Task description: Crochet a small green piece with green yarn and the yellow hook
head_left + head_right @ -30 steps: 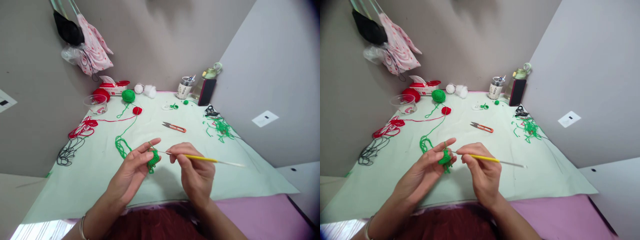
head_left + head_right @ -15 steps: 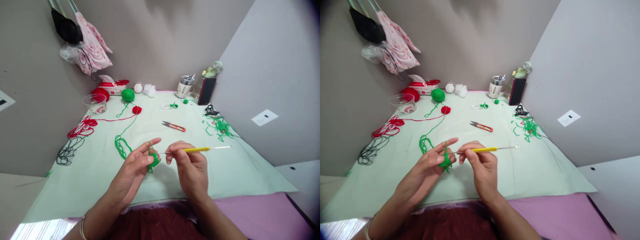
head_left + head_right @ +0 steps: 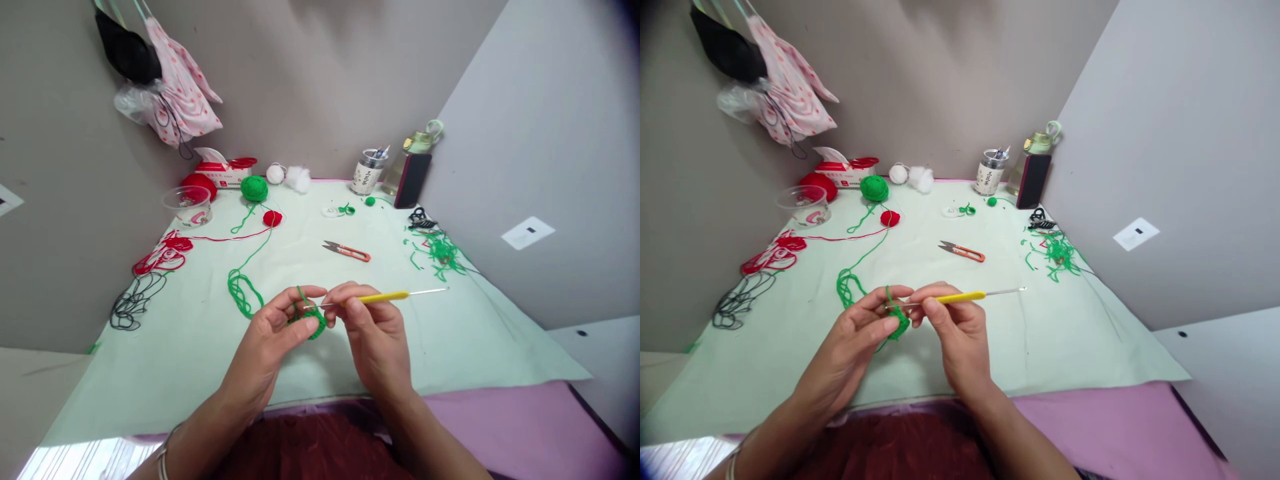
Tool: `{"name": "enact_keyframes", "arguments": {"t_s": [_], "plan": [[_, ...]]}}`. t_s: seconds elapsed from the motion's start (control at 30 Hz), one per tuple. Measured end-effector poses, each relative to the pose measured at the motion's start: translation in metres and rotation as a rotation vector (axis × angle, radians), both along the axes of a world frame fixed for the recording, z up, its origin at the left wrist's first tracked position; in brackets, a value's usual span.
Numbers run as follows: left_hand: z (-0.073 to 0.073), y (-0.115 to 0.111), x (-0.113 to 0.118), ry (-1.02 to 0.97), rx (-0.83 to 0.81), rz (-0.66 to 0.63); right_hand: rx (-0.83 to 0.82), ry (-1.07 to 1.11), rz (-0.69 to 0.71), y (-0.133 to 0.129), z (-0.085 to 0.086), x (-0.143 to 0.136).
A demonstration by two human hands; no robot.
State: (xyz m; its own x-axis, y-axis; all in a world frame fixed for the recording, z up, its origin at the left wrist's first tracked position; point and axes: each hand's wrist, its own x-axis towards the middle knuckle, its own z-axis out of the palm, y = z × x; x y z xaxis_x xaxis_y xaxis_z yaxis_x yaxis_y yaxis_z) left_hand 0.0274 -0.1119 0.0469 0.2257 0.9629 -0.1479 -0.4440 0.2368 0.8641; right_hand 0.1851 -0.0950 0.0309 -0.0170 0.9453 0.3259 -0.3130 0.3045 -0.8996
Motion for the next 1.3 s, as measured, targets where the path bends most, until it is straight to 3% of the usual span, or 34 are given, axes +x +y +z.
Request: {"name": "enact_keyframes", "arguments": {"t_s": [0.3,0.57,1.1,1.3], "plan": [[0.001,0.005,-0.001,-0.092,-0.129,0.048,0.094,-0.073,-0.275,-0.004,0.004,0.006],[0.002,0.005,-0.001,-0.132,-0.148,0.059,0.155,-0.126,-0.163,-0.010,0.009,0.004],[0.003,0.002,-0.002,-0.026,-0.065,0.091,0.326,-0.304,-0.276,-0.014,0.016,0.002],[0.000,0.001,-0.002,0.017,-0.022,0.093,0.493,-0.451,-0.328,-0.018,0.012,0.005]]}}
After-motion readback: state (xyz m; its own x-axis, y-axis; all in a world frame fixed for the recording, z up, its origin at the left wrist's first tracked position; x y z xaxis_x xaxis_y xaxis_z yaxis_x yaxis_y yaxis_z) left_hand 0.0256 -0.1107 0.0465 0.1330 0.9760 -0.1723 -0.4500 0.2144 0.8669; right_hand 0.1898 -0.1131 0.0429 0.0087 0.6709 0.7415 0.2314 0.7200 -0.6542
